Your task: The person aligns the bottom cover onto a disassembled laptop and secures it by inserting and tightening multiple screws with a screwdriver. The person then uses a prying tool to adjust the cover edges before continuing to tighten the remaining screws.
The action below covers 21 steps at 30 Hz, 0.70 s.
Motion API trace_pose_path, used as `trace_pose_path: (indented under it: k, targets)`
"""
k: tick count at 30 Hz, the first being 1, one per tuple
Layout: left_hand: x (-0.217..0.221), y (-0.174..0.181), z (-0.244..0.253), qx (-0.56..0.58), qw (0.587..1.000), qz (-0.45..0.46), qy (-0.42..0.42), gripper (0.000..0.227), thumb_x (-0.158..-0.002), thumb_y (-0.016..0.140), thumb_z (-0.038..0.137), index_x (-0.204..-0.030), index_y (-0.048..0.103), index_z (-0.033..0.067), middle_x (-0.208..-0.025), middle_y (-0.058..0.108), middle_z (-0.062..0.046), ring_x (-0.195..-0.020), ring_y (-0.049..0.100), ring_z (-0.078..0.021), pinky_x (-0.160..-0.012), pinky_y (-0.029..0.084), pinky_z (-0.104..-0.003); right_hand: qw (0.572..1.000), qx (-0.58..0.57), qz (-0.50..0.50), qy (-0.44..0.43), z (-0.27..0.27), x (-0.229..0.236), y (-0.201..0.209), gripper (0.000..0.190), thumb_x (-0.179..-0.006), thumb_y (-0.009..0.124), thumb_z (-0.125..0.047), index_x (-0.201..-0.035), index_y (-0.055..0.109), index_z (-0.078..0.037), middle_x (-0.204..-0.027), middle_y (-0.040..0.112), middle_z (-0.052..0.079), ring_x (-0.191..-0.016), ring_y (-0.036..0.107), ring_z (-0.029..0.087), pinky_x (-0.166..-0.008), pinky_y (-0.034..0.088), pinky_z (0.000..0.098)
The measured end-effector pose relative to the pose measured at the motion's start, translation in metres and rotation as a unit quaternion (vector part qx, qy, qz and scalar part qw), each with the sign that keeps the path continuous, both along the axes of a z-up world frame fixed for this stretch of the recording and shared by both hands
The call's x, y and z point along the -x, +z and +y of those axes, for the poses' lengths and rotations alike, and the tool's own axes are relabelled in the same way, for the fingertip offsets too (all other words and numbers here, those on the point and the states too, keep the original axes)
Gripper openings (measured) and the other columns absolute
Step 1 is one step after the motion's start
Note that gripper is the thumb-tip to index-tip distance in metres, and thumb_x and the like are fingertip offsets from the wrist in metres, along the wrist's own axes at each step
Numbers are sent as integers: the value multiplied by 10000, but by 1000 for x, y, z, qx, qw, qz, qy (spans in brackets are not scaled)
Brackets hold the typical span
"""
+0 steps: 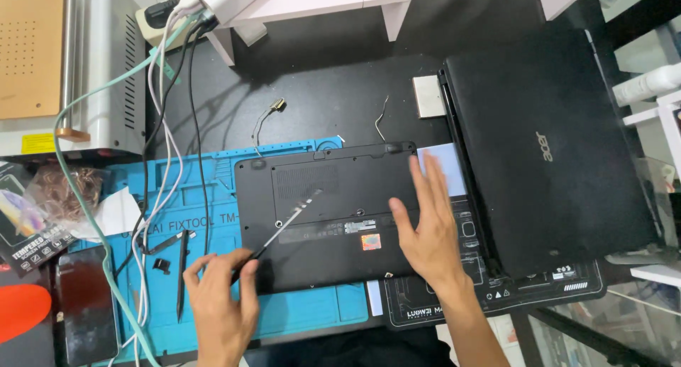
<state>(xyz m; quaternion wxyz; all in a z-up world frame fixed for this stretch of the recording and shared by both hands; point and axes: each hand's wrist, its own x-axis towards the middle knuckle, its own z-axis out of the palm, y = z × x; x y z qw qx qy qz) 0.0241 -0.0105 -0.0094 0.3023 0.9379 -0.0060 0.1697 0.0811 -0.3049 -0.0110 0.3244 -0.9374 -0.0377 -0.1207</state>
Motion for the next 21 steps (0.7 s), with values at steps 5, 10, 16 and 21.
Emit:
trace_pose_path:
  k: [5,10,16,21]
  targets:
    - [-20,20,-13,-31,995,-27,-89,114,-895,714,64,-991,654,54,-867,680,-45,-814,646,-234,-984,424,-434,937,-294,43,185,10,-39,11,561,-915,743,-57,-1439,544,-39,-1442,595,169,-1232,680,254,-1053,569,374]
    - [-27,27,-9,-40,996,-10,-74,109,-907,728,78,-998,671,57,-813,652,-52,-766,629,-241,-868,432,-403,933,-243,87,250,14,-67,4,231,-867,778,-39,-1099,770,-31,-1011,797,82,-914,781,158,-815,616,272]
    - [-32,35,-7,-58,995,36,-68,99,-879,752,97,-956,694,74,-764,647,-62,-674,593,-269,-694,434,-387,933,-230,89,262,12,-73,-9,165,-876,768,-47,-1038,782,-21,-933,797,84,-856,780,159,-763,597,273]
    - [-36,48,-9,-66,994,14,-85,132,-868,760,116,-984,709,77,-802,647,-69,-703,613,-295,-633,468,-402,930,-237,95,264,12,-70,-9,133,-885,755,-40,-1015,775,-17,-912,791,82,-841,783,164,-752,594,278]
